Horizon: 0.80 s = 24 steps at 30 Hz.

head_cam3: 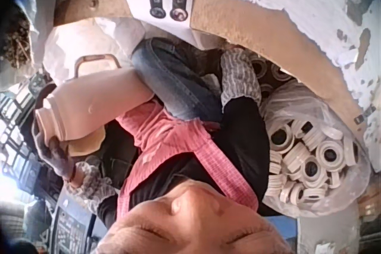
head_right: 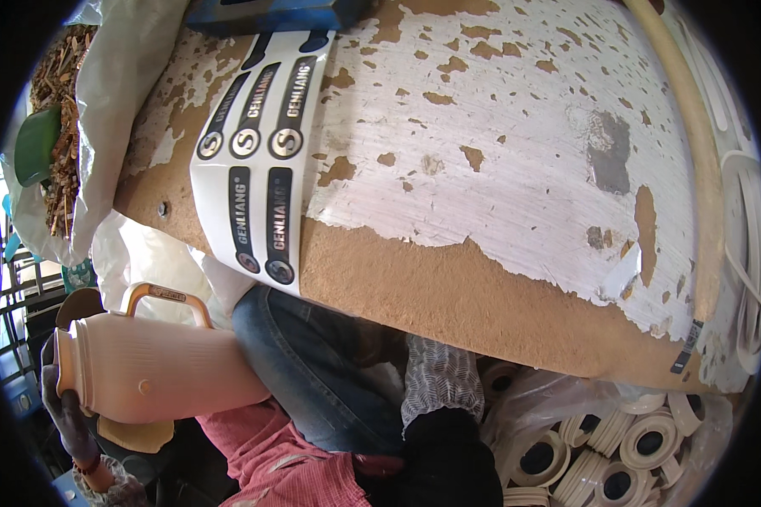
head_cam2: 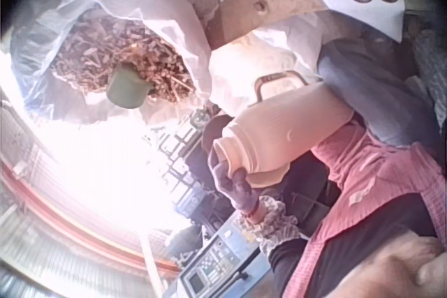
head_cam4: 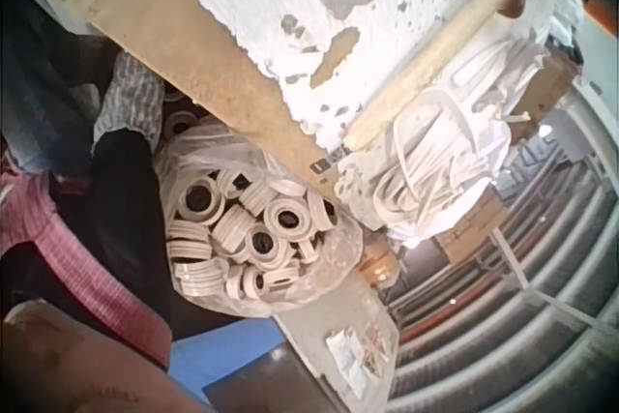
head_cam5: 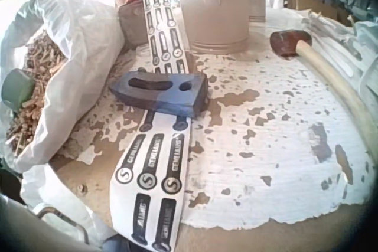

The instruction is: The person assembles a pink plastic container by attaching a handle, inserting a wooden stopper, and applying a label. They repeat this process for multiple containers, handling each one individually.

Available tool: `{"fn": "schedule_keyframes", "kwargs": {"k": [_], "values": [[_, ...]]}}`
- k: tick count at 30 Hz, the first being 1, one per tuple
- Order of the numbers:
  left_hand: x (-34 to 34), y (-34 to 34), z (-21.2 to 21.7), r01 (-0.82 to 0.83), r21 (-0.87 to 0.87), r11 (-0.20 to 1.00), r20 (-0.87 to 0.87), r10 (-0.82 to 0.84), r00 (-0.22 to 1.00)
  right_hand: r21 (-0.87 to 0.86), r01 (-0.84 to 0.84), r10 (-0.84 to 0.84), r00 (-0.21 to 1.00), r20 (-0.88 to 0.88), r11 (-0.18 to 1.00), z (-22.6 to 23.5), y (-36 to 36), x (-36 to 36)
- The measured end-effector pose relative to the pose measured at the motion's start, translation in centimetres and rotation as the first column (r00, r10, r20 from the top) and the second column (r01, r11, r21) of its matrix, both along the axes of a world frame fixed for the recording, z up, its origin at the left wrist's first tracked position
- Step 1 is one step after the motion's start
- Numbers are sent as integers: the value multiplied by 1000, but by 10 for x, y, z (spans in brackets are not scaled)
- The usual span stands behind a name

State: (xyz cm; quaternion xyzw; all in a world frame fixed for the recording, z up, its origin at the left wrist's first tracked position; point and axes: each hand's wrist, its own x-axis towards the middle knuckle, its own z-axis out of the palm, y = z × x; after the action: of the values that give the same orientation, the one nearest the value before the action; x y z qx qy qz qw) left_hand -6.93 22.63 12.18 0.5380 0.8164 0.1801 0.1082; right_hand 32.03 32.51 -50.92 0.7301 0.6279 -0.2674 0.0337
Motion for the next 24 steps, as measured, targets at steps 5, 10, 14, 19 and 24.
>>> {"fn": "schedule_keyframes", "kwargs": {"k": [5,10,14,19,24], "values": [[1,-14,-1,-64,50,997,-24,66,998,-77,-39,37,999,-23,996,0,14,-11],[21,-13,11,18,-12,1000,-52,-19,998,-110,-61,51,994,-96,992,14,22,-5],[44,-14,3,267,84,960,-69,-262,963,-95,-98,81,983,-167,991,67,-22,35],[63,-50,16,543,48,838,-111,-536,837,-76,-115,99,977,-187,990,183,-65,80],[75,-91,5,529,416,740,-53,-561,826,-106,-105,100,994,-51,989,275,-77,90]]}}
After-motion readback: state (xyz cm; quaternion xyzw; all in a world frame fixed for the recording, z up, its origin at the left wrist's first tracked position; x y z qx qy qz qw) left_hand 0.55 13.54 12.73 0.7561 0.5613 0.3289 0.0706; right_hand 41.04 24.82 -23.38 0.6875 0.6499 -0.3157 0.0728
